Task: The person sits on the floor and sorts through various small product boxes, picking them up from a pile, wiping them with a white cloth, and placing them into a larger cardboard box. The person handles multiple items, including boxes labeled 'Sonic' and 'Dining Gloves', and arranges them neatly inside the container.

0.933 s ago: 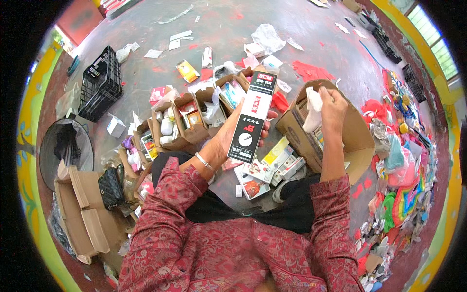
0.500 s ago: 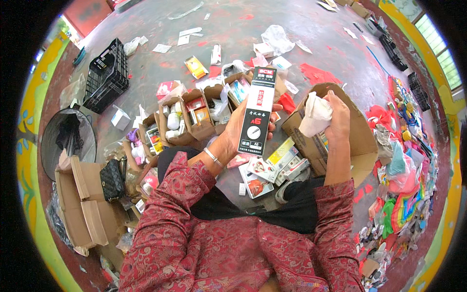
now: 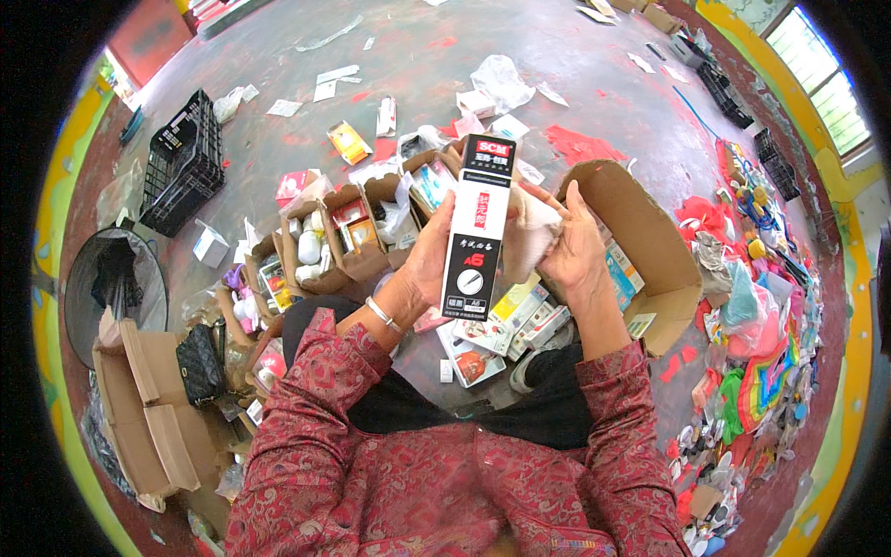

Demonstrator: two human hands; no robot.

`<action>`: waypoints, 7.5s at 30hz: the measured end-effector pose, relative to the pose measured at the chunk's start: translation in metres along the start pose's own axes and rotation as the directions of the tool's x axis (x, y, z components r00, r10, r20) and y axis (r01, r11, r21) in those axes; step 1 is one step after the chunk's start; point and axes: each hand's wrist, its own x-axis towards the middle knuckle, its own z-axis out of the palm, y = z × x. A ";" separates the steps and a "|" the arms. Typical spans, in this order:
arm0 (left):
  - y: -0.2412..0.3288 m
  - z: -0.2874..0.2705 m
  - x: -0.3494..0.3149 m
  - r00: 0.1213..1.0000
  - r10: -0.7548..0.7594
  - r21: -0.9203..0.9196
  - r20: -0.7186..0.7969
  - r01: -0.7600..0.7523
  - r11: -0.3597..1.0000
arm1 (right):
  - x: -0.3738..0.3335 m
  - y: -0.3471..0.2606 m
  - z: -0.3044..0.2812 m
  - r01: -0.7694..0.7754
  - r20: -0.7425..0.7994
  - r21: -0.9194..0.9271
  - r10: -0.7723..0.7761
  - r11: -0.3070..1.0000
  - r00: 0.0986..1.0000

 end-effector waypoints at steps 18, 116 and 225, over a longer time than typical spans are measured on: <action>0.014 -0.003 -0.001 0.996 0.069 -0.037 -0.062 -0.072 0.997 | 0.002 -0.011 -0.012 0.110 -0.236 -0.436 -0.231 0.893 0.944; -0.012 -0.007 0.002 0.967 0.245 0.890 -0.067 -0.053 0.453 | -0.006 0.017 0.009 0.515 0.790 -0.574 -0.263 -0.637 0.554; -0.012 0.004 0.024 0.933 0.289 0.500 -0.212 -0.150 0.853 | -0.019 -0.013 -0.001 0.031 -0.004 -0.991 -0.271 0.127 0.962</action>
